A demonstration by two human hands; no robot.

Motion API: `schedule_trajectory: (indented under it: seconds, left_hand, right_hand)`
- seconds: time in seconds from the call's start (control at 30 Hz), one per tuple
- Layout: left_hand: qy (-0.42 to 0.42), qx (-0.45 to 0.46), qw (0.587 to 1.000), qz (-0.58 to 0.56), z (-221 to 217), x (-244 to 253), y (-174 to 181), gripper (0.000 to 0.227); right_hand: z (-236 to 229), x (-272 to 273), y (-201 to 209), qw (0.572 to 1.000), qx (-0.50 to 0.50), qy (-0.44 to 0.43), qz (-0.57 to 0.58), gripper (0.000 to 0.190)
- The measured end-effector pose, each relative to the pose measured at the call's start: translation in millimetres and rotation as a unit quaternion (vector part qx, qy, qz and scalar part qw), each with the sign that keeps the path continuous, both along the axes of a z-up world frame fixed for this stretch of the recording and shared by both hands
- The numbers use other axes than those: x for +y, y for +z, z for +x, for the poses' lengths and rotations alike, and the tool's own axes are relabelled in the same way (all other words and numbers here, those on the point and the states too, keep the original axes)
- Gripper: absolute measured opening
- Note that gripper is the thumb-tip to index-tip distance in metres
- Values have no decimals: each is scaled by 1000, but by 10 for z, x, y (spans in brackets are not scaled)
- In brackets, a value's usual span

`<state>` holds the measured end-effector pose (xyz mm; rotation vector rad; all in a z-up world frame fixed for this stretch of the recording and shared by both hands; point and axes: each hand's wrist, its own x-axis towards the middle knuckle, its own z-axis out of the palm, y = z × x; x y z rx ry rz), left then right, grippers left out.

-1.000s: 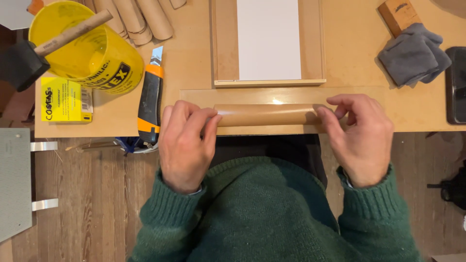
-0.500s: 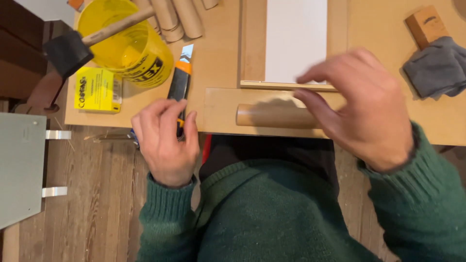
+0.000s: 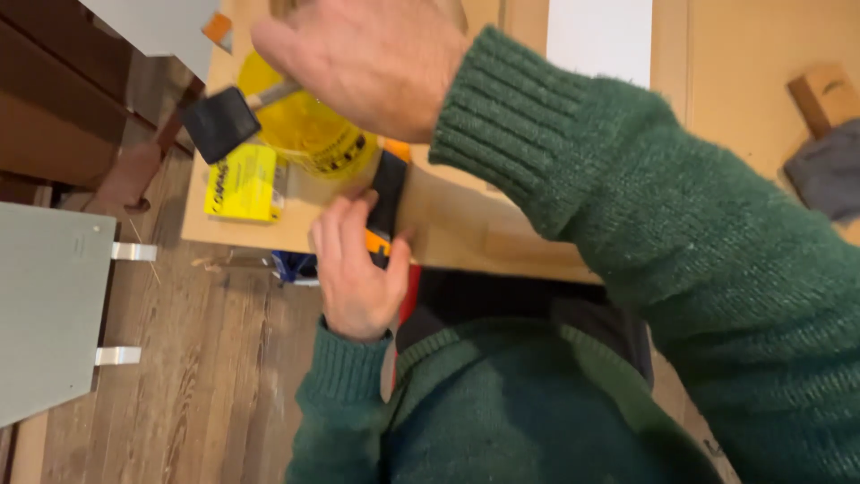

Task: Applying adhesive strips and kraft paper to seal the back of a picture frame.

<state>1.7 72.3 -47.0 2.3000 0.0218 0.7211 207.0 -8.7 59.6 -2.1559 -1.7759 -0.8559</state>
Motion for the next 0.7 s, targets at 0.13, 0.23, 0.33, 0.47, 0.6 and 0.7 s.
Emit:
schedule_trajectory:
  seconds: [0.13,0.23,0.33,0.47,0.6,0.7]
  left_hand:
    - [11,30,999,34,23,-38,3,50]
    - [26,22,998,49,3,-64,-19,48]
    - [31,-1,998,53,38,-78,-51,46]
    - [38,-9,998,57,30,-81,-69,44]
    - [36,3,997,64,24,-104,-47,43]
    - [30,1,997,72,33,-67,-12,42]
  right_hand:
    - [-116,-35,215,995,94,25,-29,10]
    - [-254,-182,493,982,179,48,-22,10]
    - [-269,-415,636,976,211,48,-16,12]
    - [-282,-407,709,953,300,25,-21,21]
    - [-269,-171,636,972,229,27,-50,27]
    - [-131,20,411,989,139,38,-17,31]
